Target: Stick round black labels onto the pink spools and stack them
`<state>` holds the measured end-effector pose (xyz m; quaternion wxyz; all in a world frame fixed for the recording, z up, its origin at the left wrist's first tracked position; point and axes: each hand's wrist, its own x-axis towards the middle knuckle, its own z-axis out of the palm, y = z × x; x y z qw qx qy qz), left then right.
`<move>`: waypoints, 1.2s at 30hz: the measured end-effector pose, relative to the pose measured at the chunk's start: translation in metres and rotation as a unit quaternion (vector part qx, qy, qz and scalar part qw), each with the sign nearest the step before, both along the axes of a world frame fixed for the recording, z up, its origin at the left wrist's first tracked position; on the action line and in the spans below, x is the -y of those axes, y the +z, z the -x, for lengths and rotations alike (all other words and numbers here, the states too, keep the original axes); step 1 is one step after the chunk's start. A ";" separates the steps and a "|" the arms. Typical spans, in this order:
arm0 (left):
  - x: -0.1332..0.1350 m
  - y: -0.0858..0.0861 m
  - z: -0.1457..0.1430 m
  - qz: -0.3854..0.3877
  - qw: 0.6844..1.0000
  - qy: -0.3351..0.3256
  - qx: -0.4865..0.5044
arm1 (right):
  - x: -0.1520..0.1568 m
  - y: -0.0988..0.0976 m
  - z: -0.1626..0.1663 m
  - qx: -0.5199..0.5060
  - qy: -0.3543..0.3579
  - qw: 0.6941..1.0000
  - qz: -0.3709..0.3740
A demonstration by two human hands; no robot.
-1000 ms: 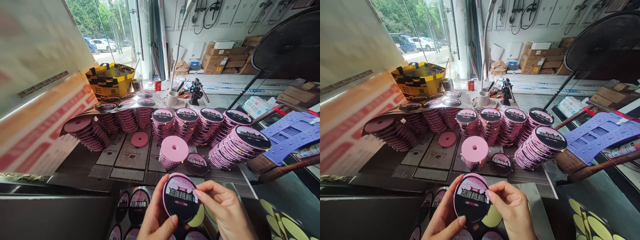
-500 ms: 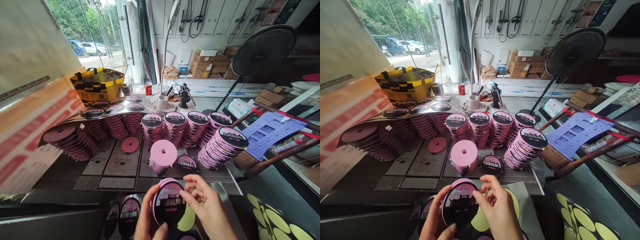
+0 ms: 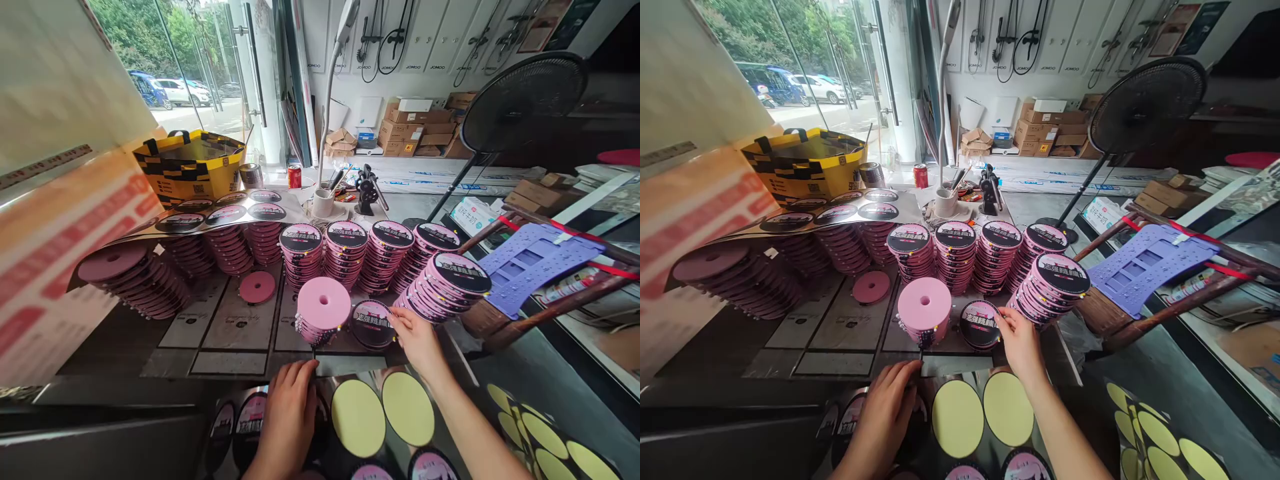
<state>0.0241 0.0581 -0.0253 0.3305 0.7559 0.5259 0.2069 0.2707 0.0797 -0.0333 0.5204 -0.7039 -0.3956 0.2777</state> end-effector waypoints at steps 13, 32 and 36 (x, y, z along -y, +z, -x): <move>-0.011 0.026 0.001 0.077 0.994 -0.078 0.019 | 0.060 0.023 0.071 0.248 0.120 0.960 -0.044; -0.016 0.040 -0.043 0.300 0.912 -0.185 0.210 | 0.106 -0.011 0.064 0.398 0.029 0.912 -0.092; -0.020 0.039 -0.047 0.297 0.919 -0.188 0.177 | 0.108 -0.021 0.070 0.375 0.042 0.921 -0.093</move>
